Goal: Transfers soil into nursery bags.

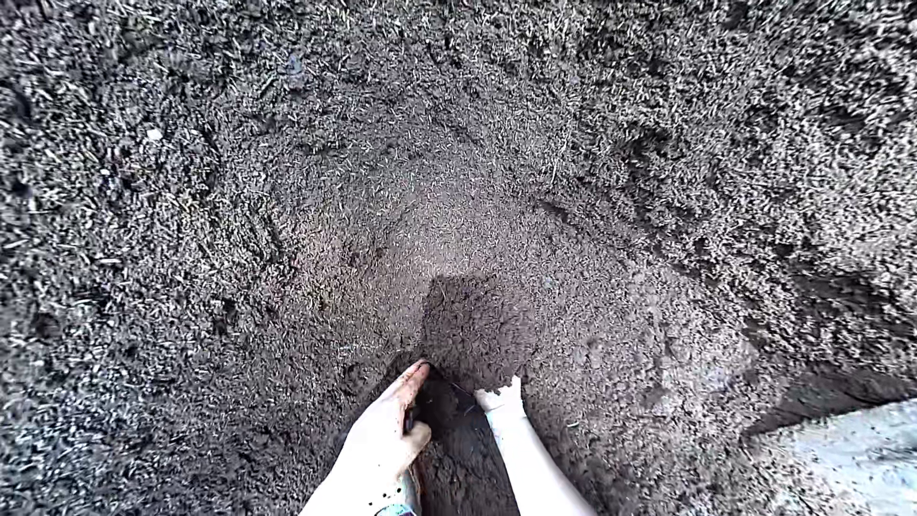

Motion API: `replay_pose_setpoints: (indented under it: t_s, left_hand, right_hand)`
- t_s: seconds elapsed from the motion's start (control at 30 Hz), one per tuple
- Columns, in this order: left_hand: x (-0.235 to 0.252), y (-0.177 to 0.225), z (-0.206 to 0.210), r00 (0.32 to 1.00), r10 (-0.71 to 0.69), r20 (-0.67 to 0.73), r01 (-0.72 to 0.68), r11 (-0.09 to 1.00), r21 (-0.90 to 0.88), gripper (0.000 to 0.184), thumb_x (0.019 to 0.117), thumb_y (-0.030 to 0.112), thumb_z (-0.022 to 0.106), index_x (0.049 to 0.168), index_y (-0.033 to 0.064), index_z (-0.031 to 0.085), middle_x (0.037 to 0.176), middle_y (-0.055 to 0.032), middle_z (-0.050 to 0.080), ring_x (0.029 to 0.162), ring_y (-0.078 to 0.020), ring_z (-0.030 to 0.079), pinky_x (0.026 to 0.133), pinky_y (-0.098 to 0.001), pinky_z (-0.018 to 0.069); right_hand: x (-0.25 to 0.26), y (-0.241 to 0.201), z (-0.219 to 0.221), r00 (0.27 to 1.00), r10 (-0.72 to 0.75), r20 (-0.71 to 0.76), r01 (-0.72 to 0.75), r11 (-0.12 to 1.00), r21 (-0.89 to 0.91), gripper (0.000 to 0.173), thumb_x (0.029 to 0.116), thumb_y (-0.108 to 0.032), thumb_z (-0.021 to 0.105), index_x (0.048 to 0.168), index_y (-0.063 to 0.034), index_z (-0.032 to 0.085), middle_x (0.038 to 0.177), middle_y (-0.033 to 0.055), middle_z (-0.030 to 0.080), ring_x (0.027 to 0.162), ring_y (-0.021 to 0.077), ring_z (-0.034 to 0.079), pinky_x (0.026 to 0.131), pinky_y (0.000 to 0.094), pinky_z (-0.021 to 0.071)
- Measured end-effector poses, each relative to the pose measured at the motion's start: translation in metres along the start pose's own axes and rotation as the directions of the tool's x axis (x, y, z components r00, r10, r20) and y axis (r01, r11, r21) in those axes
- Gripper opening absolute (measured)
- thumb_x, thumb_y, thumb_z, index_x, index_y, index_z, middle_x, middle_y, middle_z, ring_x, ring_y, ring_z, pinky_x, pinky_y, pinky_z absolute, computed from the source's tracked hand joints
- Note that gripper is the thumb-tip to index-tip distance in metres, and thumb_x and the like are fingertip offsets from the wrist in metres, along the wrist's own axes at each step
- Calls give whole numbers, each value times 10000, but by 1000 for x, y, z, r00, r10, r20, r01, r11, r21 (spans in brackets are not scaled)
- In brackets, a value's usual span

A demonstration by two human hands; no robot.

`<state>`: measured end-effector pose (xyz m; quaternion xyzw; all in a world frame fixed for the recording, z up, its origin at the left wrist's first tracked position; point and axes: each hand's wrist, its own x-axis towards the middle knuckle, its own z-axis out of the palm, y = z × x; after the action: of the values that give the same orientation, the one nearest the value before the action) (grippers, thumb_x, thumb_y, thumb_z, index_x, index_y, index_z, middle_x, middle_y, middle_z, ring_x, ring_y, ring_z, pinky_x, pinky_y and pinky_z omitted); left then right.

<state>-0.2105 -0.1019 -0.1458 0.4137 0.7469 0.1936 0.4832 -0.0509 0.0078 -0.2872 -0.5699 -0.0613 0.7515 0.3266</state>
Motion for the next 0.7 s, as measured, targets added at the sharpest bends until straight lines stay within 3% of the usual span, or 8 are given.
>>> replay_pose_setpoints:
  t_s: [0.07,0.23,0.37,0.47,0.53,0.57,0.63,0.7]
  left_hand:
    - [3,3,0,1000,-10,-7,10,1000,9,744,887,140,645,1587,112,395,1660,-74,348,1507,-195,377,1224,-421,333]
    - [13,9,-1,999,34,28,-33,999,-27,764,878,51,674,1584,67,383,1653,-109,353,1509,-214,378,1236,-422,310]
    - [13,14,-7,998,36,52,-32,998,-61,747,889,71,701,1572,55,399,1635,-123,383,1500,-224,391,1238,-436,305]
    - [8,17,-9,998,-48,46,50,997,-59,667,895,123,742,1483,-18,462,1478,-219,528,1378,-310,518,1167,-496,384]
    - [7,13,-7,997,-67,47,69,996,-51,599,893,138,744,1412,-48,509,1438,-236,545,1339,-335,539,1135,-511,411]
    - [6,12,-5,997,-61,41,63,996,-57,640,884,127,753,1446,-30,491,1477,-214,525,1367,-320,524,1151,-499,404]
    - [4,12,-4,998,-46,46,49,997,-62,809,868,101,763,1572,37,369,1594,-158,427,1445,-272,458,1195,-465,364]
    - [3,12,-4,998,-22,54,26,998,-65,854,871,73,747,1605,54,311,1653,-132,342,1508,-241,372,1237,-445,307]
  right_hand:
    - [-2,-14,-1,998,48,-42,-42,991,126,759,1050,-633,44,1545,-96,251,1460,160,460,1273,251,512,1004,483,475]
    - [-57,-55,8,1000,-12,24,14,996,-87,756,1058,-632,72,1554,-94,259,1441,182,489,1245,263,560,963,479,519]
    - [-94,-62,30,949,90,303,-82,996,-40,745,1014,-721,166,1350,-162,527,1133,78,701,1006,203,699,812,438,607]
    - [-105,-55,41,901,78,427,-16,989,-147,553,1095,-526,222,1322,-162,571,1101,53,728,968,181,719,804,406,615]
    - [-115,-52,42,905,-51,421,199,928,-314,408,1125,-285,304,1439,-95,482,1245,48,655,1081,113,658,919,335,570]
    - [-121,-51,44,898,-111,425,292,875,-387,383,1110,-212,350,1429,-48,484,1299,59,622,1143,93,613,982,310,525]
    - [-132,-50,47,848,-155,507,450,717,-532,351,1076,-136,410,1360,24,542,1354,96,604,1243,92,567,1073,281,466]
    - [-145,-58,50,783,-24,621,564,448,-694,386,1058,-178,466,1376,9,579,1477,129,541,1381,128,487,1154,304,402]
